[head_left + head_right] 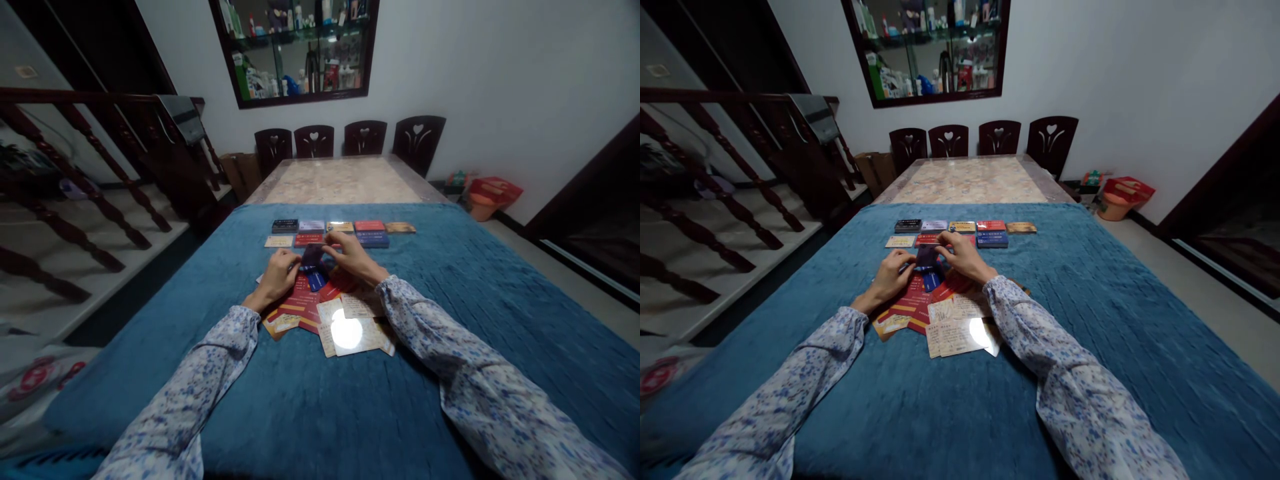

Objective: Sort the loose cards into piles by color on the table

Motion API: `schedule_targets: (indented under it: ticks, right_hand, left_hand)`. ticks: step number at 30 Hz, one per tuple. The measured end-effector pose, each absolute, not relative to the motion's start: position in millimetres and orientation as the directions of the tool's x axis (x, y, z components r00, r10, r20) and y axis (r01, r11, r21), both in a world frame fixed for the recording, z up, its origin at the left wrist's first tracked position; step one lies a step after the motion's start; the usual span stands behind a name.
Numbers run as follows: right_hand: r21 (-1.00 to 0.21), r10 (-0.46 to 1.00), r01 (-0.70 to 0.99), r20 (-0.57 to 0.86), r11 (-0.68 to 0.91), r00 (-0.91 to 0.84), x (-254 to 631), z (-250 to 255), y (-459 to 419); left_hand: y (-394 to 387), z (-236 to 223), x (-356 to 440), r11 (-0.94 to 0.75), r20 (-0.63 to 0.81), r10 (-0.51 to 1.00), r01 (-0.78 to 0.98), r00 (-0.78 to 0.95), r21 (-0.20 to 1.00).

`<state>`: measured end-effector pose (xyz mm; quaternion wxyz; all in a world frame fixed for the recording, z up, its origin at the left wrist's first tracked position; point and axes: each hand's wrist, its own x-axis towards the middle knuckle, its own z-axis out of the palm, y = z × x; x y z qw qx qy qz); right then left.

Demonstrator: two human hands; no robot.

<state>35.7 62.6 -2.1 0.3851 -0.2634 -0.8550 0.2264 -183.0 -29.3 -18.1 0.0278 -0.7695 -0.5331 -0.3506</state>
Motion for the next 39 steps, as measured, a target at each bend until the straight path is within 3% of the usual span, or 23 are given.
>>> schedule_targets:
  ticks: [7, 18, 26, 34, 39]
  right_hand:
    - [-0.440, 0.582, 0.383, 0.580, 0.813, -0.570, 34.4, 2.0, 57.5]
    - [-0.242, 0.494, 0.442, 0.578, 0.864, -0.650, 28.5, 13.5, 43.8]
    - [-0.260, 0.501, 0.433, 0.551, 0.863, -0.667, 26.6, 15.3, 38.7]
    - [-0.363, 0.546, 0.412, 0.461, 0.836, -0.700, 34.1, -2.6, 50.2]
    - [-0.392, 0.552, 0.395, 0.489, 0.831, -0.676, 35.5, -5.3, 54.7]
  left_hand:
    - [-31.1, -17.4, -180.0, -0.448, 0.559, 0.803, 0.827, 0.206, 0.340]
    - [-38.4, -1.6, -166.5, -0.471, 0.711, 0.697, 0.805, 0.090, 0.361]
    - [-41.7, 3.3, -165.4, -0.465, 0.711, 0.698, 0.810, 0.086, 0.358]
    - [-39.8, -5.7, -175.8, -0.419, 0.690, 0.721, 0.830, 0.059, 0.367]
    - [-36.3, -13.1, -181.5, -0.408, 0.658, 0.751, 0.829, 0.066, 0.383]
